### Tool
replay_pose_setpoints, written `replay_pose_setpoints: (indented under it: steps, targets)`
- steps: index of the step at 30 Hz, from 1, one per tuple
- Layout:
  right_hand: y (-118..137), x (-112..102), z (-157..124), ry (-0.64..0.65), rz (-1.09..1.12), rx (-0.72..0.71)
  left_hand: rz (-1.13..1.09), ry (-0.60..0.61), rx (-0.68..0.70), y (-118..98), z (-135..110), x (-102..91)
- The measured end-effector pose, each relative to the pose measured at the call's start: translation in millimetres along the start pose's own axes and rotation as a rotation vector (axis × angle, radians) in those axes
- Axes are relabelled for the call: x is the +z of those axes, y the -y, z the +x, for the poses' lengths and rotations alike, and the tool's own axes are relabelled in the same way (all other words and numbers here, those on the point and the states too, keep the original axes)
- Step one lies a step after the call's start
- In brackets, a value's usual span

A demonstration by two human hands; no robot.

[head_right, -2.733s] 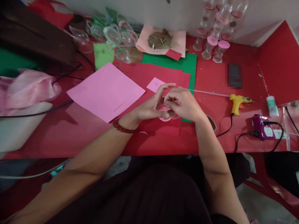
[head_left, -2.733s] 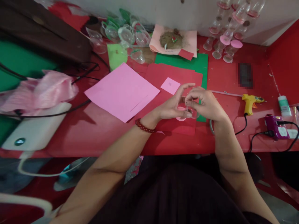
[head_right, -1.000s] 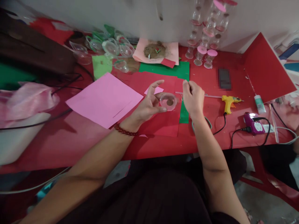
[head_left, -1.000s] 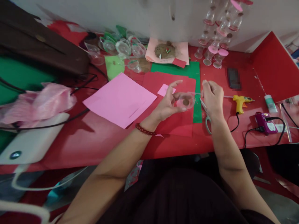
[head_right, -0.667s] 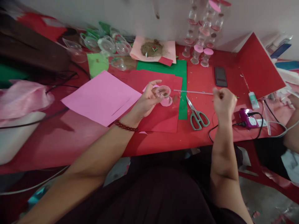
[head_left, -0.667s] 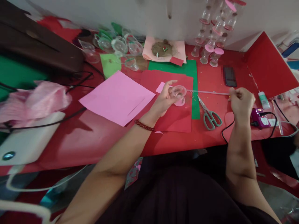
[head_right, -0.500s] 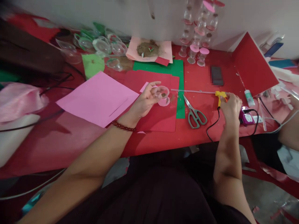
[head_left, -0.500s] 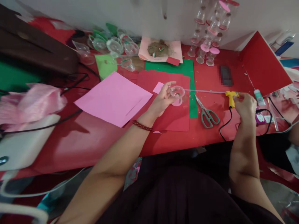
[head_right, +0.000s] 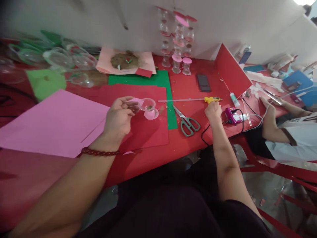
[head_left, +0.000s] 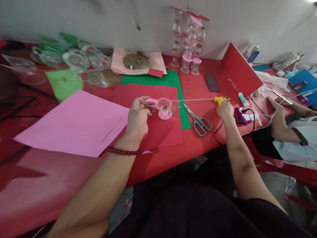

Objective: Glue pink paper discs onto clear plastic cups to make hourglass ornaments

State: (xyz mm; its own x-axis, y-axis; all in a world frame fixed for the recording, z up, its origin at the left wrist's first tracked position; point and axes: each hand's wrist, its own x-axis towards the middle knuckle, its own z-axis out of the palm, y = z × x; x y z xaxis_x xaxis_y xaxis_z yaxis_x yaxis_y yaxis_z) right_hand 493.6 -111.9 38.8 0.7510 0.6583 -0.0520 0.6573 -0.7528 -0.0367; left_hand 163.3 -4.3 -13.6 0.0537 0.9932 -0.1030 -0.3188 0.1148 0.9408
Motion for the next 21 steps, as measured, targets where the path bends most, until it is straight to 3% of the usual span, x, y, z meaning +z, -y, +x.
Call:
replay_pose_setpoints:
  steps: [4,9,16,18,21]
  targets:
    - [-5,2,4,-0.010,0.034,-0.003,0.166,0.116,-0.042,3,-4,2.1]
    - [-6,2,10,-0.025,0.096,0.010,0.270,0.168,-0.105,-4,-17,9.6]
    - [-12,-7,23,-0.133,0.308,0.063,0.521,0.255,0.048,-6,-22,12.2]
    - [-12,-9,27,-0.177,0.485,0.092,0.643,0.249,0.131,-1,-19,10.3]
    - [-9,-13,32,-0.204,0.930,0.098,0.729,0.259,0.196,7,-15,8.5]
